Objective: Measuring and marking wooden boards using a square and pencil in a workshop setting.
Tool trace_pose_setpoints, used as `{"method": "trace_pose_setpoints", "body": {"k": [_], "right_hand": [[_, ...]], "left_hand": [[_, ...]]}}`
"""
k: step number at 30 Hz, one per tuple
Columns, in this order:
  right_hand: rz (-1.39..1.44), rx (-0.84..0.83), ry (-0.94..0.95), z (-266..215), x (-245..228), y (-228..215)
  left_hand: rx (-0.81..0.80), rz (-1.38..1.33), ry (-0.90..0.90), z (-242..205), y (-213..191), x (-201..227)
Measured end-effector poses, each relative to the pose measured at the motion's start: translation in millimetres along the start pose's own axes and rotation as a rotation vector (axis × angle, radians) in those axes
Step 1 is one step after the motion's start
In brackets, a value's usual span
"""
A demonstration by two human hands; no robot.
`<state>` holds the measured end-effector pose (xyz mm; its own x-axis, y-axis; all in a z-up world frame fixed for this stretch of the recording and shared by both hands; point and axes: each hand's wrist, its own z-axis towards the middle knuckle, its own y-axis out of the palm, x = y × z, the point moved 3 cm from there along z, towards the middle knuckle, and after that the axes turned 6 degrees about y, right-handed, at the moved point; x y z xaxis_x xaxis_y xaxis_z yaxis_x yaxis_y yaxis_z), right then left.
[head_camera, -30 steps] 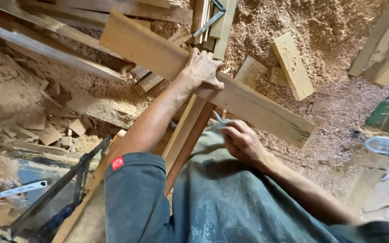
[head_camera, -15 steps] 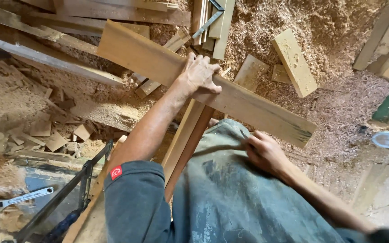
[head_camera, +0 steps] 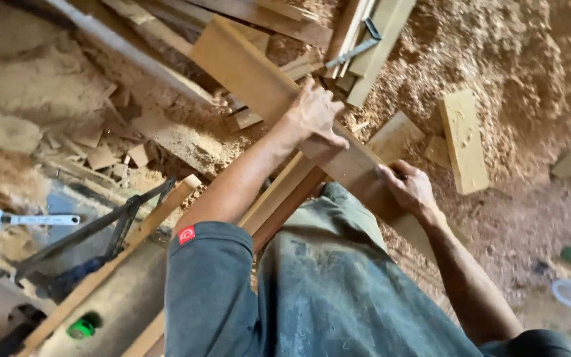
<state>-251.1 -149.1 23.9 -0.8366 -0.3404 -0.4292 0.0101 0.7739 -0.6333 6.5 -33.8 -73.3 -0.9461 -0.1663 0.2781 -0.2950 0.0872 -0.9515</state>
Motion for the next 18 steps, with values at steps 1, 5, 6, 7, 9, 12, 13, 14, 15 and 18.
{"method": "trace_pose_setpoints", "body": {"k": [1, 5, 6, 7, 9, 12, 13, 14, 15, 18], "right_hand": [[-0.005, -0.009, -0.014, 2.1, -0.6, 0.4], [-0.111, 0.025, 0.032, -23.1, 9.7, -24.2], [-0.125, 0.058, 0.035, -31.5, 8.2, -36.7], [-0.139, 0.044, 0.031, -31.2, 33.9, -48.2], [-0.103, -0.171, -0.032, -33.2, 85.0, -72.4], [-0.425, -0.258, -0.181, -75.1, 43.6, -104.0], [-0.43, -0.252, -0.195, -78.2, 23.3, -103.6], [-0.588, -0.289, -0.238, -83.9, 4.1, -100.0], [-0.752, -0.322, -0.279, -91.2, -14.3, -96.2], [-0.959, -0.435, -0.381, -111.3, -66.4, -68.5]], "left_hand": [[0.001, 0.003, -0.017, -1.2, -11.5, 2.8], [-0.199, -0.178, -0.094, -10.2, -55.1, 40.5], [-0.28, -0.248, -0.118, -12.7, -71.8, 48.2], [-0.279, -0.262, -0.133, -36.0, -83.6, 74.4], [-0.207, -0.276, -0.213, -77.7, -111.7, 129.8], [-0.08, -0.266, -0.336, -135.8, -163.4, 197.2], [-0.069, -0.259, -0.345, -153.9, -159.1, 202.0], [-0.123, -0.387, -0.411, -174.3, -151.0, 207.0], [-0.171, -0.518, -0.477, -195.9, -141.3, 214.1], [-0.095, -0.518, -0.649, -262.6, -116.1, 245.7]]}}
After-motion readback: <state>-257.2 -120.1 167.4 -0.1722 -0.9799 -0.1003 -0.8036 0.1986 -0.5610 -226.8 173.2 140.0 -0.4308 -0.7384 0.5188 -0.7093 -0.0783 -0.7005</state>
